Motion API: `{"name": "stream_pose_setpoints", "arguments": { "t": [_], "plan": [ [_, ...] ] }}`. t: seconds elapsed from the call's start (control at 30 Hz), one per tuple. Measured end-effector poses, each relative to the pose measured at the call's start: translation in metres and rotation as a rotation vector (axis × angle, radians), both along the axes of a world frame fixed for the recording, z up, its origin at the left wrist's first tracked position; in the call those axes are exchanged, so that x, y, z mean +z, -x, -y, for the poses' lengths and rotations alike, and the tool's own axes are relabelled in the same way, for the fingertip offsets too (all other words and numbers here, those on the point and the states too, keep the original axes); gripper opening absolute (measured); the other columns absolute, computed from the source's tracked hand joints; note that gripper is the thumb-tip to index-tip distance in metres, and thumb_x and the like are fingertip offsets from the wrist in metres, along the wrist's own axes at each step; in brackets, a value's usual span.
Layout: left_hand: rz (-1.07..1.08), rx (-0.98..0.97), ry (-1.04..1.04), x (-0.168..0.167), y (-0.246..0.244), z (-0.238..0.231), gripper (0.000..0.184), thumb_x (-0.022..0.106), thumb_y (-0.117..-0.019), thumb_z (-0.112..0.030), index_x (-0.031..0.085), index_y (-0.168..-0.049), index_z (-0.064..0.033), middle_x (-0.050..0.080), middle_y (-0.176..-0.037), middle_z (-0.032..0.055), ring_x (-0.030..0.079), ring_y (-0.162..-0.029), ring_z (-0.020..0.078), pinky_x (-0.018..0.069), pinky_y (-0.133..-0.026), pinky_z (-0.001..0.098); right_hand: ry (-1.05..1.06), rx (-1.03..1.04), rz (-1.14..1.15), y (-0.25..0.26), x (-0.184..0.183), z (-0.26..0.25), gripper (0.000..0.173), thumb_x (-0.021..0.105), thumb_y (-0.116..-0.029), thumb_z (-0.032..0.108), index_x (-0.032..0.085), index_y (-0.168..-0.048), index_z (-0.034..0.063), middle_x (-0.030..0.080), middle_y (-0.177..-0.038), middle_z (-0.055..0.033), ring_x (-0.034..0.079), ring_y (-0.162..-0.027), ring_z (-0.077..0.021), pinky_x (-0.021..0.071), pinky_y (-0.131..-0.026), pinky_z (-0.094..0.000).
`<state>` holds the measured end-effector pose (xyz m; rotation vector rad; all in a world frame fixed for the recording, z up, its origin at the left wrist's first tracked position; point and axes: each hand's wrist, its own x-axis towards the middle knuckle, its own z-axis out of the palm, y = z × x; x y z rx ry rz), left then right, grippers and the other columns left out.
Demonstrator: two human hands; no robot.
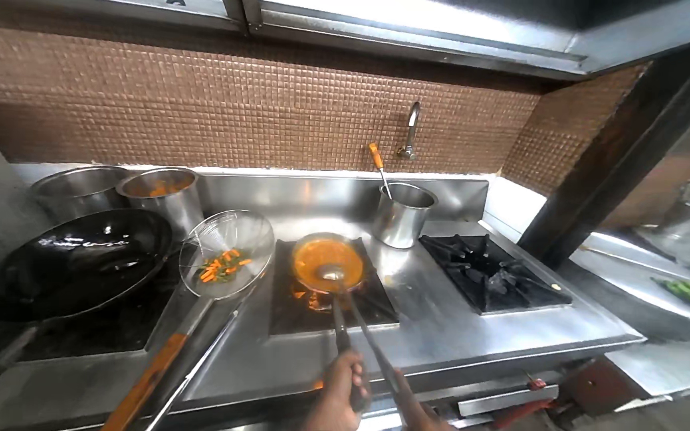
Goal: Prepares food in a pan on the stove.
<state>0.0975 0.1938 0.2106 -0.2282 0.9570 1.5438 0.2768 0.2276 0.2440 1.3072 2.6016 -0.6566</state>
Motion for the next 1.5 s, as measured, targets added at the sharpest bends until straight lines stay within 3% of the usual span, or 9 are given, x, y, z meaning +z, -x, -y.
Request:
{"name": "stream_pose_setpoints", "arguments": {
  "t": [0.1,0.33,0.53,0.73,0.93,1.13,1.27,1.4,1.5],
  "plan": [
    [-0.045,0.006,0.055,0.018,-0.026,0.019,0.023,0.048,-0.1041,-0.01,0.047,-0.081,-0.0108,0.043,-0.057,-0.0014,0.039,-0.038,0.0067,0.0405,-0.036,0.0196,-0.083,0.008,-0.045,0.019,-0.018,-0.025,0.071,0.051,-0.1017,0.029,0.019,-0.165,0.0353,0.072,-0.112,-0.0194,0.071,-0.091,-0.0417,0.0559,-0.079,-0.0635],
    [-0.019,-0.011,0.009,-0.012,0.002,0.0,0.023,0.05,-0.1044,-0.016,0.048,-0.082,-0.0126,0.044,-0.059,-0.0023,0.039,-0.039,0.0067,0.0411,-0.036,0.0199,-0.016,-0.03,0.008,-0.004,-0.021,0.0,0.077,0.049,-0.1024,0.028,0.008,-0.167,0.0266,0.069,-0.119,-0.0241,0.071,-0.095,-0.0441,0.0558,-0.081,-0.0638],
    [-0.043,-0.017,0.061,0.021,-0.029,0.025,0.022,0.048,-0.1051,-0.012,0.047,-0.083,-0.0103,0.043,-0.058,-0.0017,0.04,-0.038,0.0062,0.0408,-0.035,0.019,-0.052,-0.022,-0.036,0.023,-0.02,-0.035,0.071,0.051,-0.1023,0.031,0.018,-0.165,0.0365,0.073,-0.107,-0.0172,0.072,-0.092,-0.0403,0.0562,-0.08,-0.0622],
    [-0.018,-0.005,0.026,-0.007,-0.004,0.004,0.024,0.051,-0.1042,-0.015,0.047,-0.08,-0.0126,0.043,-0.058,-0.0024,0.04,-0.039,0.0067,0.0417,-0.037,0.0201,-0.004,-0.042,-0.025,-0.004,-0.021,-0.007,0.076,0.051,-0.1019,0.028,0.012,-0.167,0.0259,0.07,-0.118,-0.0241,0.071,-0.096,-0.0446,0.0551,-0.082,-0.0649],
    [-0.054,-0.006,0.066,0.026,-0.032,0.027,0.02,0.047,-0.1051,-0.01,0.047,-0.085,-0.0092,0.043,-0.057,-0.0007,0.04,-0.038,0.0068,0.0412,-0.035,0.0197,-0.063,-0.007,-0.056,0.016,-0.019,-0.028,0.074,0.052,-0.1002,0.027,0.019,-0.165,0.0342,0.072,-0.111,-0.0191,0.071,-0.091,-0.0418,0.0561,-0.079,-0.0633],
    [-0.038,0.0,0.032,-0.006,-0.008,0.004,0.024,0.05,-0.1044,-0.015,0.047,-0.081,-0.012,0.043,-0.057,-0.0024,0.04,-0.039,0.0067,0.0418,-0.037,0.0202,0.081,-0.072,-0.094,0.0,-0.021,-0.008,0.079,0.054,-0.1008,0.027,0.012,-0.167,0.0257,0.07,-0.119,-0.0229,0.071,-0.096,-0.0427,0.0553,-0.084,-0.0635],
    [-0.043,-0.033,0.065,0.016,-0.025,0.02,0.024,0.048,-0.1048,-0.012,0.046,-0.081,-0.0111,0.043,-0.057,-0.0018,0.039,-0.038,0.0067,0.0415,-0.036,0.02,0.645,-0.27,-0.672,-0.011,-0.021,-0.027,0.08,0.062,-0.0939,0.014,0.025,-0.164,0.0217,0.065,-0.098,-0.0114,0.055,-0.054,-0.0186,0.0487,-0.045,-0.0362],
    [-0.013,-0.017,0.054,0.001,-0.015,0.022,0.024,0.05,-0.1051,-0.016,0.048,-0.082,-0.0111,0.044,-0.059,-0.0018,0.04,-0.039,0.0064,0.0416,-0.036,0.0196,0.779,-0.369,-0.874,-0.005,-0.025,-0.044,0.081,0.059,-0.0921,0.01,0.025,-0.164,0.0233,0.06,-0.085,-0.0073,0.049,-0.045,-0.0141,0.0456,-0.038,-0.0309],
    [-0.005,-0.03,0.048,0.012,-0.02,0.029,0.024,0.049,-0.1055,-0.015,0.047,-0.082,-0.0115,0.044,-0.059,-0.0016,0.039,-0.038,0.0065,0.0415,-0.036,0.0199,0.678,-0.375,-0.813,0.01,-0.03,-0.057,0.08,0.061,-0.0923,0.012,0.027,-0.163,0.0273,0.062,-0.092,-0.0098,0.051,-0.047,-0.0167,0.0477,-0.04,-0.0343]
  ]
}}
